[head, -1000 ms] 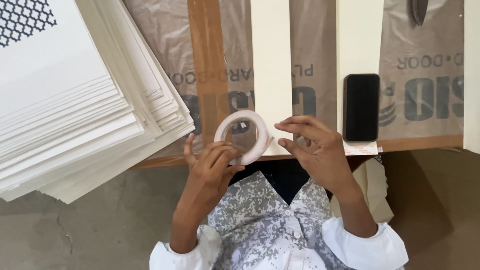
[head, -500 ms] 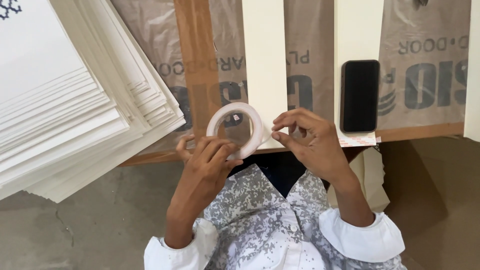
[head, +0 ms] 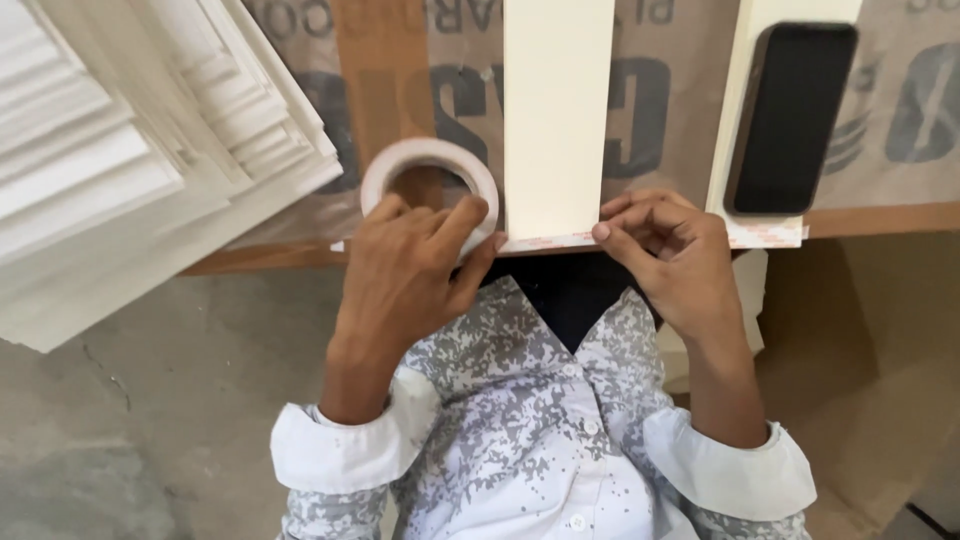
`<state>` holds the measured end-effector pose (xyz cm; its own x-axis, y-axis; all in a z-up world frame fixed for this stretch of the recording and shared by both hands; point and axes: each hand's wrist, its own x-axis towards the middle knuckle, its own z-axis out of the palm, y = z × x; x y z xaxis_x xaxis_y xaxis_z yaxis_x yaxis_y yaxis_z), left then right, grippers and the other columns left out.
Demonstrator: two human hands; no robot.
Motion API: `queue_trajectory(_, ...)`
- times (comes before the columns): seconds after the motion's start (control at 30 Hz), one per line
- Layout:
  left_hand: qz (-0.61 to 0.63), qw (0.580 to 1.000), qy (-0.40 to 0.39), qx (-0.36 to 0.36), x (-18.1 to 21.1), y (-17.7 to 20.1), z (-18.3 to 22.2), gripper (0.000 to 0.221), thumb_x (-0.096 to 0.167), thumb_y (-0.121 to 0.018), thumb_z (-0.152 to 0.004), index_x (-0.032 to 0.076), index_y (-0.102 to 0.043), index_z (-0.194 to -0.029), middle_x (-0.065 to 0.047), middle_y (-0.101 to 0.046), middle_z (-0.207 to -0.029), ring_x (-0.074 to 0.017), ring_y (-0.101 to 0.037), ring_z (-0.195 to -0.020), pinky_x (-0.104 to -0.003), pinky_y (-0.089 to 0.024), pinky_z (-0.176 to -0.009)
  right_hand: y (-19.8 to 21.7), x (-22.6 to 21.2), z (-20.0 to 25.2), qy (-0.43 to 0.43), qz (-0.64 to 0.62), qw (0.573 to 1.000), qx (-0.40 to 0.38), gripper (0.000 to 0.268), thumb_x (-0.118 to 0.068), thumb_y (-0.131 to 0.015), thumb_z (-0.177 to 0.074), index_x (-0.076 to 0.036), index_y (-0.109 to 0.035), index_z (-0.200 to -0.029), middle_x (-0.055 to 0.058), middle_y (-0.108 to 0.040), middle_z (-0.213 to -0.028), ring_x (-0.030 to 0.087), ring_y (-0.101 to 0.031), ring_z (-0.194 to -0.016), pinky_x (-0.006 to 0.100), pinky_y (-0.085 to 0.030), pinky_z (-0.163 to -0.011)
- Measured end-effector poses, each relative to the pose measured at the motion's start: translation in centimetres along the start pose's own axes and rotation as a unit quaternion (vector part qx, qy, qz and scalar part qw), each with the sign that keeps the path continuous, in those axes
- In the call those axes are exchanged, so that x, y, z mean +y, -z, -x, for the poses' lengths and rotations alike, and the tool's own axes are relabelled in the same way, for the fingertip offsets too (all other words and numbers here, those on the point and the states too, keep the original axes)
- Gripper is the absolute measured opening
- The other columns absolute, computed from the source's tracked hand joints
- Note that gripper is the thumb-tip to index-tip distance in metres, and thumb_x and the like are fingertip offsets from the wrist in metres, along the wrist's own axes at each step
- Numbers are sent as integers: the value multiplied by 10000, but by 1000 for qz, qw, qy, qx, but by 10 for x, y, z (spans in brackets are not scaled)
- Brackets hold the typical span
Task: Applying double-sided tape to the ends of long paper strips on a work table.
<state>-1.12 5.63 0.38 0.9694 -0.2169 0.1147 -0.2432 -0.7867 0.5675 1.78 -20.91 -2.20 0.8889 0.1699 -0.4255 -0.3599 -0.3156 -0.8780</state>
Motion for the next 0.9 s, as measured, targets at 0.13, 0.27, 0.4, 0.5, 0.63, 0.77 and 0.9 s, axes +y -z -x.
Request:
queue_trajectory(0.13, -4, 1000, -17, -11, -4, -7, -2, 188, 243, -761, -971, 85, -661, -987, -25, -601, -641, -212, -534, -568, -378, -376, -639, 0, 3, 3, 3, -20, 1000, -8, 26, 19, -744, -936, 30, -736, -957, 89, -676, -1130, 103, -697, -982, 239, -621, -893)
queue_trajectory(0.27, -11, 999, -31, 7, -3, -10, -3, 185, 233, -764, -999, 81, -660, -976, -14, -603, -641, -195, -526, -573, -367, -367, -649, -3, 1, 4, 26, -40, 999, 3, 46, 46, -748, -946, 40, -724, -985, 103, -698, -1085, 125, -713, -977, 247, -628, -905)
queue_trajectory(0.4, -23, 999, -36, 6, -3, -11, -5, 175, 222, -766, -994, 85, -664, -956, -9, -601, -628, -188, -510, -552, -362, -362, -644, -7, -6, 4, 41, 22, 999, 14, 67, 45, -768, -931, 47, -738, -991, 109, -694, -1090, 145, -729, -973, 249, -645, -895)
queue_trajectory(0.5, -20, 999, -33, 1, -3, -10, -5, 175, 221, -769, -984, 83, -663, -965, -11, -602, -630, -187, -512, -558, -362, -361, -647, -10, -11, 5, 44, 59, 997, 26, 71, 44, -780, -917, 45, -744, -978, 109, -698, -1087, 147, -740, -967, 249, -662, -883)
queue_trajectory(0.63, -19, 999, -33, -3, -2, -9, -6, 175, 217, -769, -989, 83, -660, -964, -10, -599, -626, -182, -513, -557, -362, -362, -650, -12, -17, 6, 45, 92, 994, 39, 76, 54, -782, -910, 45, -746, -977, 109, -701, -1088, 151, -750, -962, 261, -614, -867)
queue_trajectory(0.77, -22, 999, -34, -7, -1, -10, -6, 165, 207, -766, -988, 86, -659, -953, 2, -579, -589, -179, -499, -532, -358, -353, -634, -13, -18, 7, 62, 108, 991, 44, 91, 64, -788, -906, 45, -754, -989, 109, -702, -1084, 153, -752, -967, 264, -612, -876)
queue_trajectory(0.9, -21, 999, -35, -4, -1, -11, -5, 152, 202, -758, -995, 89, -659, -973, 10, -581, -594, -172, -491, -527, -353, -350, -633, -13, -17, 7, 66, 115, 990, 48, 102, 65, -793, -905, 42, -757, -998, 109, -707, -1081, 150, -753, -961, 261, -613, -874)
